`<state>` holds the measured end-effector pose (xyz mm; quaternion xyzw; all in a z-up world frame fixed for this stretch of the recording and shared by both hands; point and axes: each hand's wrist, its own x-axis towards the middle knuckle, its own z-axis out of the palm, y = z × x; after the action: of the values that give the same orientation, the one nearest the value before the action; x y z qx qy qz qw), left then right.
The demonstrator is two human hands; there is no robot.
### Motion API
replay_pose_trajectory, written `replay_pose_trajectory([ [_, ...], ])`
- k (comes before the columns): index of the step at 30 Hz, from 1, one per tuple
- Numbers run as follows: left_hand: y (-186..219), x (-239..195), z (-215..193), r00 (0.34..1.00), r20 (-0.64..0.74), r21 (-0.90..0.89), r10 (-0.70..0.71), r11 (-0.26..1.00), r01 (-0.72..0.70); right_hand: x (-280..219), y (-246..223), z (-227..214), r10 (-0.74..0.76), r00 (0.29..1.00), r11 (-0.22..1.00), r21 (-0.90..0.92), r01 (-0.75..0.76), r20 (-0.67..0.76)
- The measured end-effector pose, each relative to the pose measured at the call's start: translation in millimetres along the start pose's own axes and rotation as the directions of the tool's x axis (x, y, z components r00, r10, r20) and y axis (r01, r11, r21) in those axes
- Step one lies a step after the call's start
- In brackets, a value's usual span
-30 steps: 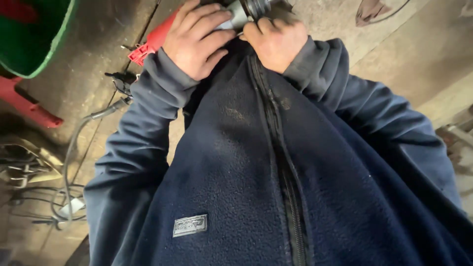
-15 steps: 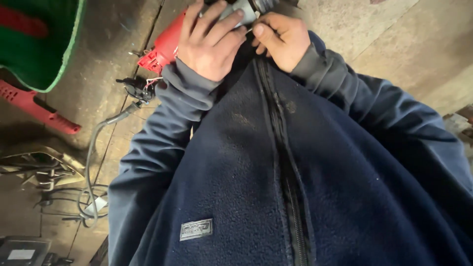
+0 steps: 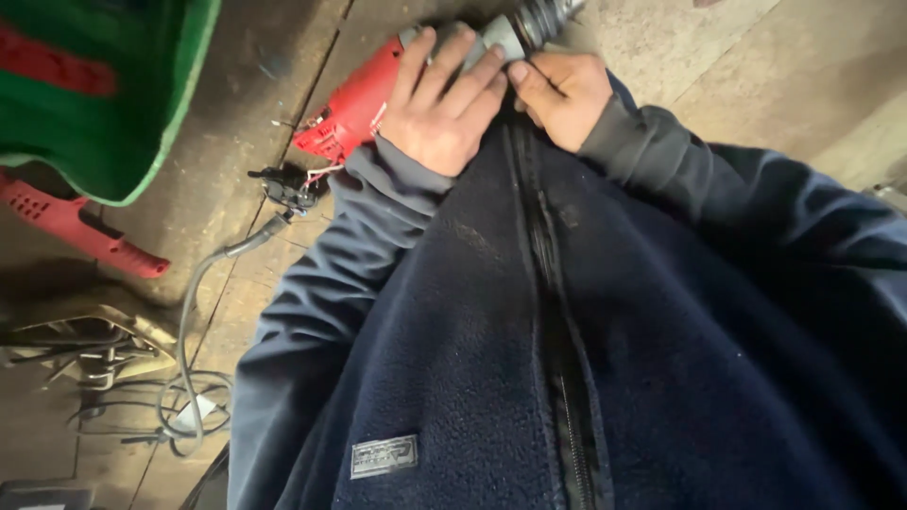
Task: Repairing or maintaining a Milwaukee power tool using a small tool to manipulate parts.
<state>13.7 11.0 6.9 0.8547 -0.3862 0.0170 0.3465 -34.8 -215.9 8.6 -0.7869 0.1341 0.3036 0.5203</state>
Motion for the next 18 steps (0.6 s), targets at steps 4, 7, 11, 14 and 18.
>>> replay_pose_trajectory([
  [4, -0.1, -6.2, 6.7, 1.0, -0.016, 0.018, -0.004, 1.0, 0.004, 1.5, -13.6, -3.1, 0.109, 0.993, 0.99, 0.087, -0.112, 0.034],
  [7, -2.2, -3.4, 5.4, 1.0, 0.014, 0.051, 0.014, 0.999, -0.014, 7.4, -25.8, -5.8, 0.19, 0.977, 0.971, 0.13, -0.202, 0.098],
  [11, 0.9, -2.2, 6.1, 1.0, 0.002, 0.044, -0.01, 0.999, 0.01, 3.5, -26.3, -11.0, 0.21, 0.975, 0.976, -0.081, -0.204, 0.071],
  [14, -0.7, -2.1, 6.3, 1.0, -0.02, 0.048, -0.008, 0.999, 0.009, -1.4, -26.8, -24.3, -0.257, 0.964, 0.818, -0.517, 0.253, 0.064],
  [18, -0.3, -2.7, 1.0, 1.0, 0.004, 0.044, 0.017, 0.999, -0.017, 3.3, -9.9, -52.0, -0.663, 0.682, 0.222, -0.789, 0.572, 0.308],
])
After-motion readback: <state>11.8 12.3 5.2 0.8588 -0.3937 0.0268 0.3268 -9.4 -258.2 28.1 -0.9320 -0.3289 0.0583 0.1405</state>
